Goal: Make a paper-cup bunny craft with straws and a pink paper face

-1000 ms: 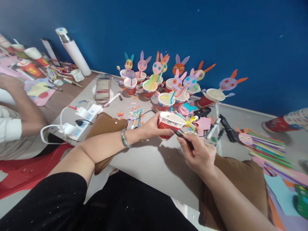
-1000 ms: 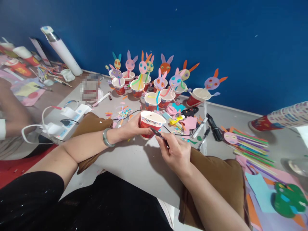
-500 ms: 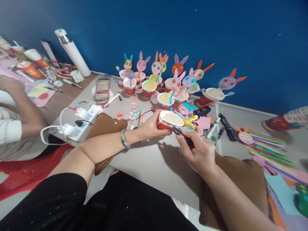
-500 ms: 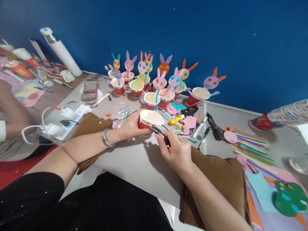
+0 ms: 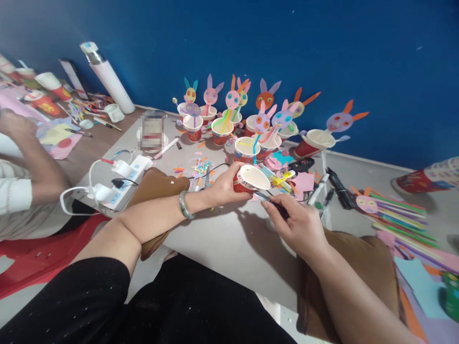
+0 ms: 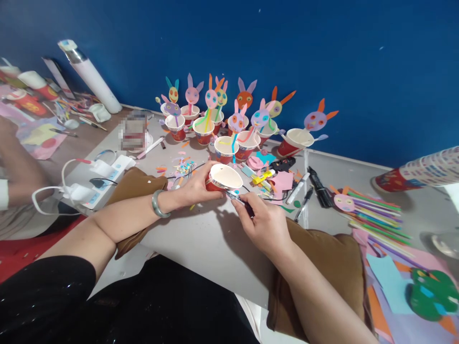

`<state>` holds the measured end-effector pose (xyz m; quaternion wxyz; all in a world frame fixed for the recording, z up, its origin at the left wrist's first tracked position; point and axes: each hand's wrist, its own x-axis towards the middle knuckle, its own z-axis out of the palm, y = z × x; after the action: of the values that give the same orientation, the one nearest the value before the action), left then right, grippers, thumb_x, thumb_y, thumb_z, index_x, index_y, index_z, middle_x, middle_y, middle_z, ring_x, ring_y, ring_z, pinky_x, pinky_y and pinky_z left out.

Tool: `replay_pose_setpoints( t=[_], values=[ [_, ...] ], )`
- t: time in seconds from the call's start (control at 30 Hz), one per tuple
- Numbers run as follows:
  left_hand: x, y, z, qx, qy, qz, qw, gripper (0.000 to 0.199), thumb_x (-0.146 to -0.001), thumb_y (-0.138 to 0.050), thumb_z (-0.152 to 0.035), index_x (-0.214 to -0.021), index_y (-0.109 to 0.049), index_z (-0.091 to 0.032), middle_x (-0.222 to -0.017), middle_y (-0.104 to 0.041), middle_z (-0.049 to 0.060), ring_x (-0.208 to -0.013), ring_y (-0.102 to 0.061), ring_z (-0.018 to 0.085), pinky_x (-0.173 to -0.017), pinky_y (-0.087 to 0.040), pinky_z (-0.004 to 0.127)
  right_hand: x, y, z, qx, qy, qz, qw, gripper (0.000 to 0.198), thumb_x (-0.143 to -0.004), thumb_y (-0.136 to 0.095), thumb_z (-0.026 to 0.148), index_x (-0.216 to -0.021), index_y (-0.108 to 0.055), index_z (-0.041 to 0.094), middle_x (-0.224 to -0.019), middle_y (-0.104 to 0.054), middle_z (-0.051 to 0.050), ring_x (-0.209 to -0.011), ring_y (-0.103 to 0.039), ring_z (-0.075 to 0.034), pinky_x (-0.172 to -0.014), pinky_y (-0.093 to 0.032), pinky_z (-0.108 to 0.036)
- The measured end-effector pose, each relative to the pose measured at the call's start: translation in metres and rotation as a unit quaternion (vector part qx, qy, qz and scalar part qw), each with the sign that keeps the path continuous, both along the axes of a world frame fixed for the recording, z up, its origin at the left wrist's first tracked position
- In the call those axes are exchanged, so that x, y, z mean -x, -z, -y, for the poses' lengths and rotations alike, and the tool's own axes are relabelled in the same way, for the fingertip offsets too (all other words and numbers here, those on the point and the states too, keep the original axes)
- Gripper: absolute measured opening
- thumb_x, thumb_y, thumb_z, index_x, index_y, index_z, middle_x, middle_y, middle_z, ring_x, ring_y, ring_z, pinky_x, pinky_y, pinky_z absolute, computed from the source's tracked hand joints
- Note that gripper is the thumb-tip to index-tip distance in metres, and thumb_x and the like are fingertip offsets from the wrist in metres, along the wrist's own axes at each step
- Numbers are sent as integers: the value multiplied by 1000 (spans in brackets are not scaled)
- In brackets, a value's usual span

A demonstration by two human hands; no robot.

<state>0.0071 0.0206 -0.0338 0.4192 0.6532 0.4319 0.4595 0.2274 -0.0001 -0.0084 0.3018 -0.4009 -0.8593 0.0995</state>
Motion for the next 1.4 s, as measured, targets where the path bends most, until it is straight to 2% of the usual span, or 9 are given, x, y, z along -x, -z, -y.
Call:
replay_pose_setpoints(
  t=[0.13, 0.57, 0.77, 0.97, 1.23, 1.4],
  values=[
    [0, 1, -1, 19, 18, 23, 999, 65, -63, -81, -26, -119, -47, -17, -115, -62, 8, -108, -61, 24, -96, -47, 39, -1, -2, 0, 30, -3, -10, 999, 20, -97, -59, 35, -89, -65, 18, -60, -63, 1, -47, -57, -11, -48, -39, -23],
    [-3, -8, 3, 82, 20, 74, 994, 65, -60, -83, -24, -116, -50, -17, -112, -63, 9, -106, -61, 24, -92, -48, 39, -1, -5, 1, 36, 0, -37, 999, 18, -95, -61, 35, -87, -65, 19, -61, -63, 2, -46, -53, -10, -47, -40, -23],
    [-4, -12, 5, 87, 33, 92, 991, 66, -61, -83, -23, -117, -48, -17, -112, -63, 9, -105, -62, 24, -91, -50, 39, 1, -6, 2, 31, -4, -51, 998, 17, -94, -62, 33, -85, -64, 19, -59, -61, 3, -44, -50, -8, -46, -39, -22],
    [-4, -12, 5, 64, 26, 83, 994, 68, -59, -86, -26, -116, -49, -17, -112, -62, 9, -109, -60, 25, -97, -47, 41, 3, -6, 3, 22, 0, -55, 998, 17, -95, -61, 33, -84, -64, 19, -60, -62, 2, -41, -48, -8, -45, -38, -23],
    [-5, -12, 6, 78, 27, 112, 990, 69, -58, -85, -25, -116, -49, -18, -111, -63, 8, -105, -61, 24, -90, -50, 37, 4, -3, 2, -2, 6, -84, 996, 16, -92, -64, 33, -83, -63, 20, -57, -60, 3, -42, -50, -9, -44, -38, -22],
    [-4, -13, 7, 115, 27, 109, 987, 67, -62, -83, -29, -117, -47, -18, -103, -64, 7, -92, -62, 20, -78, -50, 34, 5, -2, 2, 2, 14, -88, 996, 15, -91, -64, 33, -84, -63, 20, -59, -60, 3, -43, -50, -9, -44, -39, -22]
  ],
)
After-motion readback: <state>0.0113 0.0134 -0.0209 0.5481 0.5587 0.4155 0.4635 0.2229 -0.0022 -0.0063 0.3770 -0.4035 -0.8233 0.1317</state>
